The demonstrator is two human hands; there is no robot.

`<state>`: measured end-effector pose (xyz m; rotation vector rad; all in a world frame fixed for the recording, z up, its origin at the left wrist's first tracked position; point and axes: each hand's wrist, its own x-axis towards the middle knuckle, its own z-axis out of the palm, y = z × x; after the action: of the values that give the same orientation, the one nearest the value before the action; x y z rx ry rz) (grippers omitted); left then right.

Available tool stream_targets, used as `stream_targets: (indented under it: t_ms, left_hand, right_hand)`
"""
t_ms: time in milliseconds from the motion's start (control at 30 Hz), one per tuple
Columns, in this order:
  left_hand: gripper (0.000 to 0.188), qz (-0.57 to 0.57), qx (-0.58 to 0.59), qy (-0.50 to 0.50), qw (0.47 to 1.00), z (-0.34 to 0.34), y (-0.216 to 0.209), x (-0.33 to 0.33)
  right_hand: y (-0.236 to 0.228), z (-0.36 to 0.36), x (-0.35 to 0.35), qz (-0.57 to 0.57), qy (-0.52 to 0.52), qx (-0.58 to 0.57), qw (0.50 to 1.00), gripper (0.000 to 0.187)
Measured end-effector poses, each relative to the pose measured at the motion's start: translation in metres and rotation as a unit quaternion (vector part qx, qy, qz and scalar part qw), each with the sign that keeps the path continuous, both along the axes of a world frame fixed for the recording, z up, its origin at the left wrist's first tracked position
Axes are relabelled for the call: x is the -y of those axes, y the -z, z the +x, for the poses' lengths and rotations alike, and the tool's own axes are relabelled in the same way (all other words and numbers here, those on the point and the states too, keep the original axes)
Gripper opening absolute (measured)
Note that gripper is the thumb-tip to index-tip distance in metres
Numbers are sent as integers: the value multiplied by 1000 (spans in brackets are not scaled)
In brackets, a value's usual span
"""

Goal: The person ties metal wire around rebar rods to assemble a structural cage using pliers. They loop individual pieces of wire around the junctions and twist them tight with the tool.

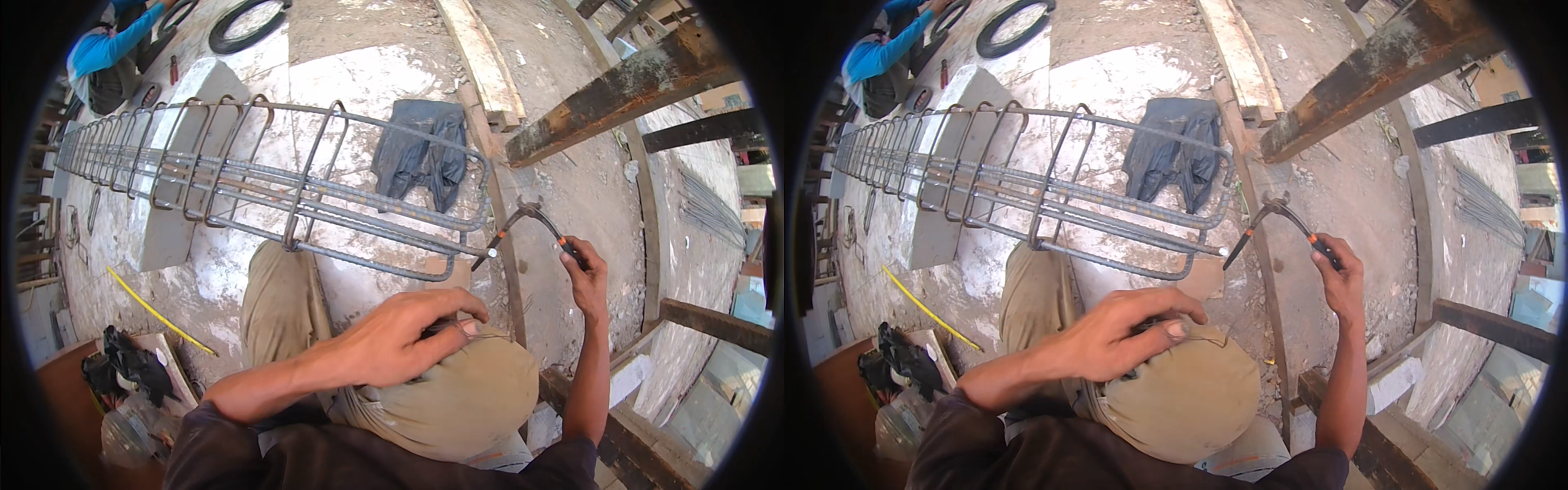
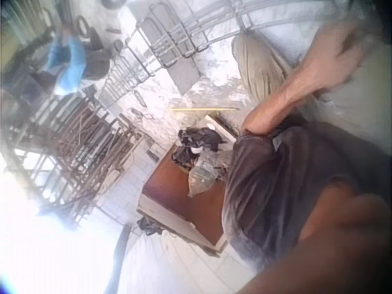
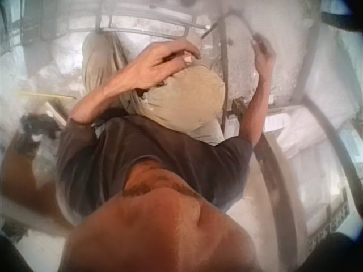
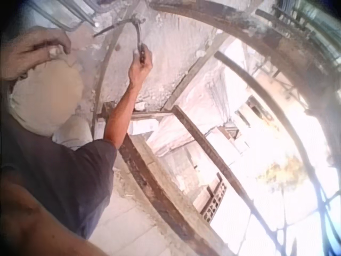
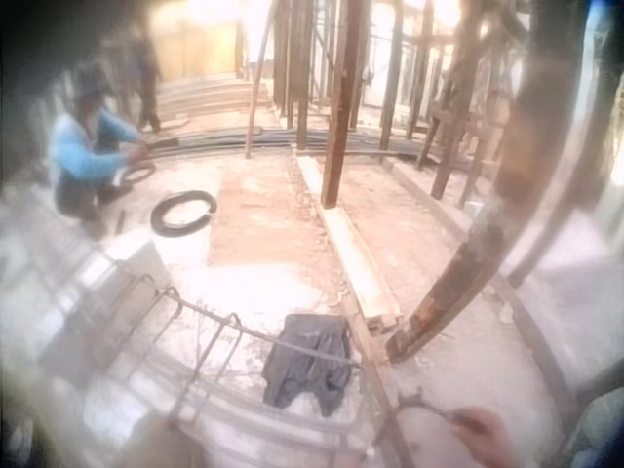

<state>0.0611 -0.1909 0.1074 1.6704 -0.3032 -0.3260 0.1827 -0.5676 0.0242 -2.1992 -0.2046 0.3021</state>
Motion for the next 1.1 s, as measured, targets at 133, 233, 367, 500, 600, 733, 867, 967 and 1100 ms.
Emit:
stream_targets:
  t_ms: [133, 233, 367, 500, 600, 733, 867, 967, 1100]
  left_hand:
    - [49, -69, -407, 68, 908, 15, 75, 40]
    - [80, 180, -183, 21, 966, -13, 135, 88]
    - [93, 225, 39, -101, 968, -3, 129, 118]
    - [61, -16, -40, -155, 987, 23, 142, 149]
    - [39, -231, -200, -152, 940, 42, 166, 175]
    - [34, -83, -175, -282, 940, 52, 173, 195]
    - [39, -247, -223, -274, 903, 55, 145, 197]
    - [37, -284, -187, -309, 888, 69, 137, 208]
    - [37, -308, -203, -305, 878, 82, 106, 213]
  right_hand:
    - [1, -18, 5, 94, 74, 1, 993, 31]
    - [-14, -27, 6, 92, 111, -30, 989, 34]
    - [-35, -40, 14, 77, 93, -73, 990, 33]
    - [-46, -34, 12, 98, 50, -124, 986, 32]
    - [-37, -10, -15, 73, 75, -160, 982, 32]
    - [-15, 36, -18, 35, 22, -154, 987, 33]
    - [-2, 78, -27, 23, -55, -229, 972, 37]
    - [1, 100, -39, 14, -100, -245, 964, 38]
    - [-3, 120, -26, 9, -115, -273, 955, 37]
